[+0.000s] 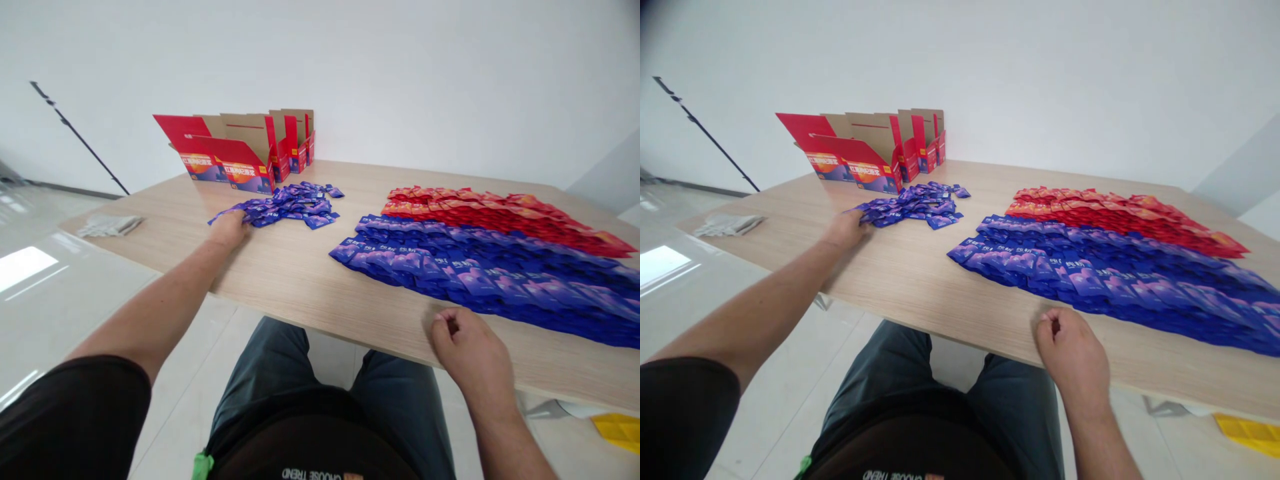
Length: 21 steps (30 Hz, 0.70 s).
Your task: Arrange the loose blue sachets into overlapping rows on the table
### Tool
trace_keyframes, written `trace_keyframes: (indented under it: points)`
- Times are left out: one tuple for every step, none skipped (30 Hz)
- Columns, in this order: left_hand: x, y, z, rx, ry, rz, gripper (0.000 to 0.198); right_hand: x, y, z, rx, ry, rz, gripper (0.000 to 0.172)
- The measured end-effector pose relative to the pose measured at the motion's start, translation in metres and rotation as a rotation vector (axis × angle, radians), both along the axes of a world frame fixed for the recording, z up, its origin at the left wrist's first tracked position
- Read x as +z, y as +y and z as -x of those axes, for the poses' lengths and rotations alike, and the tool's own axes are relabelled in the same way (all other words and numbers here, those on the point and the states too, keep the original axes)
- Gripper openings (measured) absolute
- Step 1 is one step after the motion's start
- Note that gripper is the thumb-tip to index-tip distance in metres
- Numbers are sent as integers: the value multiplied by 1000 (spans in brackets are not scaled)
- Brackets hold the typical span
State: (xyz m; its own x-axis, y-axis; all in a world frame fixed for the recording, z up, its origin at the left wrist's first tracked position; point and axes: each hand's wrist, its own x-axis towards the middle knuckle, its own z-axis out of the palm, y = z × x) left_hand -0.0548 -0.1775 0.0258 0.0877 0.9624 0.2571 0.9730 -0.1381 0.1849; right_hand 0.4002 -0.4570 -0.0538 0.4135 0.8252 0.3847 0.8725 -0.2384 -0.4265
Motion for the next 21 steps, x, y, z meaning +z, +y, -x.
trace_keyframes:
  points:
    - [2,-5,0,2,5,-13,26,0,0,-1,-2,7,-6,27]
    - [5,-12,-1,-5,13,-25,28,0,0,-1,2,18,-16,27]
    - [8,-21,-3,-25,23,-32,29,0,0,0,13,31,-34,26]
    - [11,-31,-6,-59,30,-29,30,2,-1,3,36,44,-61,26]
    - [15,-44,-12,-100,34,-17,30,5,-1,9,78,54,-95,26]
    - [18,-58,-21,-161,46,11,28,9,-1,17,139,58,-131,27]
    - [21,-74,-31,-237,69,50,26,14,0,27,215,54,-170,28]
    - [25,-91,-43,-324,96,94,22,20,1,39,298,43,-209,29]
    - [27,-108,-57,-466,169,159,21,27,2,53,383,28,-241,30]
    - [30,-125,-71,-592,241,194,20,33,4,67,465,11,-260,31]
    - [31,-141,-84,-690,301,211,17,40,6,80,536,-6,-267,31]
    - [32,-155,-97,-767,349,209,14,46,8,92,596,-23,-258,30]
    - [32,-166,-109,-824,390,195,14,50,10,102,647,-41,-236,28]
    - [32,-175,-118,-858,423,178,13,53,12,110,689,-61,-204,24]
    - [31,-181,-126,-880,450,160,12,55,14,115,722,-81,-169,20]
    - [31,-185,-132,-893,470,145,11,55,16,119,744,-99,-135,17]
    - [31,-187,-136,-899,480,133,11,54,17,120,757,-114,-106,15]
    - [32,-188,-139,-905,483,123,10,52,17,121,760,-125,-85,13]
    - [34,-189,-141,-912,481,115,11,50,18,120,757,-131,-73,12]
    - [36,-190,-141,-920,478,113,11,47,18,120,748,-133,-66,12]
    - [40,-190,-141,-923,472,115,11,45,19,118,737,-131,-65,12]
